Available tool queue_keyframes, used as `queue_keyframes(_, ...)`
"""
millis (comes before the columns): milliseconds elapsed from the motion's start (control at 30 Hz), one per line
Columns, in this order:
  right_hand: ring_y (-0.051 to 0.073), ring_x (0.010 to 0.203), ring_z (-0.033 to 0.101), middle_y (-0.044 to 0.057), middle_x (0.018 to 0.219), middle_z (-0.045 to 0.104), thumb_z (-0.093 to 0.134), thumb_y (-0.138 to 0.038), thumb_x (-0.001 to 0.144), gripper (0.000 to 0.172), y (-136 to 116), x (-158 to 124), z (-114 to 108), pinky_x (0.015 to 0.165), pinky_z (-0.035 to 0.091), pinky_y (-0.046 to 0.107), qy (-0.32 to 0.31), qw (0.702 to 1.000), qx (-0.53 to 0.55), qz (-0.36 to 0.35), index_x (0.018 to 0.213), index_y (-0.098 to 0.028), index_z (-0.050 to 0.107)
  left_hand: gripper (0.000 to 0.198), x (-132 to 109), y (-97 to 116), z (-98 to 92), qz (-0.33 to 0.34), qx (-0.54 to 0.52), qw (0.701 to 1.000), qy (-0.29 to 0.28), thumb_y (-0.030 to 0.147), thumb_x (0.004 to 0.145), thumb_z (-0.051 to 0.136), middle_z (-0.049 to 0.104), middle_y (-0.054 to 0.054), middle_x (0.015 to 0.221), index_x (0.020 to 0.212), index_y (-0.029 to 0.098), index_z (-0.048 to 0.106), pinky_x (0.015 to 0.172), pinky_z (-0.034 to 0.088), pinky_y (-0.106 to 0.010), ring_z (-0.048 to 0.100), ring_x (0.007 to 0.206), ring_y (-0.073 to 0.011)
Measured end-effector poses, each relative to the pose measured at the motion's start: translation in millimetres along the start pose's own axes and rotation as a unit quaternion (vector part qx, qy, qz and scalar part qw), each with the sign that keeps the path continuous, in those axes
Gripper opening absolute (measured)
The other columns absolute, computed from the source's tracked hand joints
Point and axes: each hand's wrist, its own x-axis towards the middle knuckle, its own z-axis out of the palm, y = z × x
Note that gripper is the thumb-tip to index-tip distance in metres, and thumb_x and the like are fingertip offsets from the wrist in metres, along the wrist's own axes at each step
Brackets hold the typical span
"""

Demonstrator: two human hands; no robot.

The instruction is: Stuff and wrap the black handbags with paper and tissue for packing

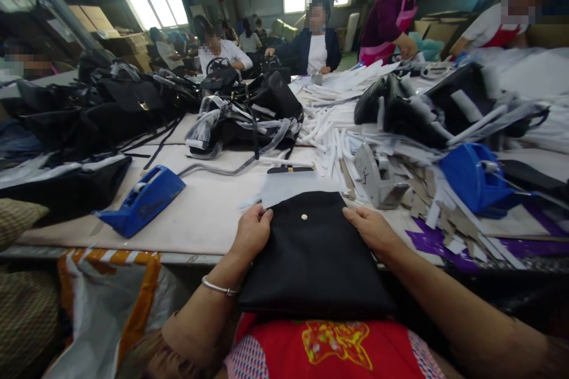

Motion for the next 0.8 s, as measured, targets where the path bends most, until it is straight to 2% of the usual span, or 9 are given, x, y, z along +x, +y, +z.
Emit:
queue_keyframes(67,0.012,0.046,0.042,-0.004,0.05,0.051,0.072,-0.052,0.065,0.039,2,2,1,0.045,0.031,0.025,0.02,1.0,0.011,0.017,0.06,-0.022,0.047,0.025,-3,-2,0.0,-0.015,0.011,1.0,0.011,0.037,0.086,0.053,0.059,0.002,0.058,0.068,0.021,0.056,0.06,0.041,-0.027,0.056,0.06,-0.0165)
queue_keyframes(133,0.01,0.045,0.04,-0.005,0.049,0.048,0.073,-0.049,0.062,0.039,3,4,1,0.044,0.028,0.024,0.045,0.999,-0.013,0.003,0.059,-0.022,0.045,0.027,-7,-5,-1.0,-0.013,0.024,0.999,0.02,0.039,0.086,0.053,0.055,0.003,0.055,0.067,0.021,0.055,0.059,0.039,-0.025,0.054,0.058,-0.0153)
queue_keyframes(233,0.011,0.049,0.042,-0.005,0.05,0.048,0.068,-0.045,0.064,0.032,4,9,0,0.047,0.029,0.024,0.072,0.992,-0.093,-0.043,0.059,-0.021,0.047,0.028,-11,-9,-3.4,-0.002,0.069,0.997,0.018,0.041,0.088,0.051,0.055,0.003,0.056,0.067,0.022,0.053,0.059,0.038,-0.025,0.054,0.058,-0.0153)
queue_keyframes(300,0.012,0.051,0.044,-0.005,0.05,0.047,0.064,-0.04,0.067,0.027,5,12,-1,0.049,0.03,0.025,0.081,0.977,-0.177,-0.082,0.058,-0.021,0.047,0.028,-10,-9,-4.8,0.001,0.128,0.992,-0.015,0.039,0.09,0.049,0.058,0.001,0.059,0.068,0.022,0.052,0.06,0.039,-0.026,0.058,0.062,-0.0169)
queue_keyframes(400,0.013,0.054,0.045,-0.004,0.052,0.046,0.059,-0.032,0.071,0.022,4,13,1,0.053,0.03,0.026,0.087,0.939,-0.297,-0.149,0.058,-0.022,0.045,0.028,-3,0,-5.8,0.012,0.253,0.965,-0.074,0.037,0.092,0.044,0.068,-0.006,0.073,0.072,0.021,0.055,0.065,0.042,-0.03,0.065,0.074,-0.023)
queue_keyframes(533,0.013,0.055,0.046,-0.004,0.055,0.047,0.056,-0.027,0.073,0.02,-1,7,4,0.054,0.028,0.026,0.084,0.912,-0.359,-0.181,0.061,-0.022,0.041,0.043,12,25,-1.4,0.004,0.356,0.93,-0.09,0.054,0.092,0.04,0.073,-0.016,0.093,0.092,0.017,0.063,0.07,0.047,-0.037,0.069,0.088,-0.0328)
queue_keyframes(667,0.013,0.055,0.043,-0.004,0.056,0.047,0.055,-0.028,0.076,0.021,-4,-1,9,0.054,0.026,0.026,0.085,0.896,-0.396,-0.183,0.063,-0.022,0.039,0.064,22,43,10.8,-0.01,0.377,0.923,-0.08,0.069,0.088,0.036,0.072,-0.02,0.1,0.099,0.013,0.065,0.073,0.051,-0.04,0.07,0.094,-0.0367)
queue_keyframes(800,0.014,0.057,0.043,-0.003,0.057,0.047,0.055,-0.03,0.079,0.022,-4,-5,14,0.056,0.025,0.027,0.09,0.878,-0.423,-0.205,0.065,-0.023,0.039,0.064,24,39,22.4,-0.003,0.362,0.93,-0.059,0.069,0.088,0.038,0.072,-0.021,0.1,0.1,0.012,0.065,0.075,0.051,-0.041,0.07,0.094,-0.0362)
